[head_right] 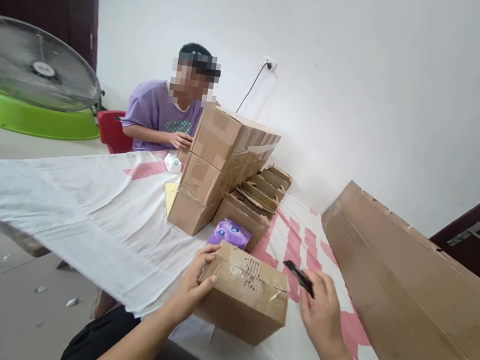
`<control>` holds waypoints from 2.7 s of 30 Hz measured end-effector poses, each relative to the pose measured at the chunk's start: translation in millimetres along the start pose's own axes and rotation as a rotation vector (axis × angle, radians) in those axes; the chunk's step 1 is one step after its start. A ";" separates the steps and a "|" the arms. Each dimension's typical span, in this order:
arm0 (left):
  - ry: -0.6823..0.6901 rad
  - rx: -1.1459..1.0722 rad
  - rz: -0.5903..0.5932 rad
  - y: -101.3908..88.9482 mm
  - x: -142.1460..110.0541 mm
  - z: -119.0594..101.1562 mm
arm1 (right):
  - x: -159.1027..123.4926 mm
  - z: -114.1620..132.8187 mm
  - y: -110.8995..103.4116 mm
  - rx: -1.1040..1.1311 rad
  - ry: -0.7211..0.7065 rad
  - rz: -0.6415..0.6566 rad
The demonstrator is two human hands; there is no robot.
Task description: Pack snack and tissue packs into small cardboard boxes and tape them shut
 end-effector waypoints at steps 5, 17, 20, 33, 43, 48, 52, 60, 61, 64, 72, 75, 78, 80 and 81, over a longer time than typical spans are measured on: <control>-0.002 -0.080 0.056 -0.8 1.8 2.2 | 58.1 94.3 17.3 -0.006 -0.426 0.086; -0.022 -0.087 0.100 -1.5 3.4 -1.1 | 31.8 64.1 -10.3 -0.218 -0.560 0.344; -0.016 -0.098 0.077 -1.0 2.8 0.0 | 7.7 26.1 -34.3 -0.242 -0.463 0.385; -0.050 -0.298 0.254 2.2 -6.9 -1.9 | -196.4 -142.3 27.4 0.044 0.513 0.689; -0.037 -0.319 0.256 6.8 -6.1 -1.7 | -64.2 -52.0 -16.1 0.279 0.613 0.294; -0.051 -0.310 0.258 7.6 -6.6 -1.5 | 8.6 63.9 -21.9 0.413 0.265 0.424; -0.050 -0.286 0.245 6.8 -7.0 -3.8 | 33.5 107.9 -9.3 0.407 0.160 0.612; -0.079 -0.193 0.145 9.3 -8.5 -10.9 | 25.9 119.9 -15.3 0.257 -0.305 0.145; -0.079 -0.174 0.136 9.7 -8.6 -11.9 | 21.2 120.7 -17.4 0.173 -0.421 0.069; -0.068 -0.143 0.120 10.6 -8.7 -14.5 | 10.7 118.3 -17.9 -0.022 -0.610 -0.049; -0.053 -0.104 0.113 11.6 -8.2 -13.1 | 17.4 92.7 -10.8 0.068 -0.458 0.062; -0.055 -0.081 0.095 7.9 -6.5 -11.7 | 14.8 54.3 -21.9 0.108 -0.322 0.109; -0.043 -0.079 0.132 6.9 -6.1 -11.9 | -10.7 -6.0 -37.0 0.166 0.134 0.141; -0.035 -0.081 0.147 7.8 -6.8 -11.9 | -47.6 -40.2 -39.3 0.236 0.427 0.273; -0.034 -0.082 0.144 8.5 -7.3 -11.4 | -70.3 -51.7 -37.8 0.267 0.519 0.359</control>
Point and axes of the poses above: each hand's wrist, its own x-axis towards the middle knuckle, its own y-axis out of the palm, z = x × y, the point moved 3 cm from there along x, towards the middle knuckle, and after that the axes turned 5 degrees about -x, right-handed, at the moved point
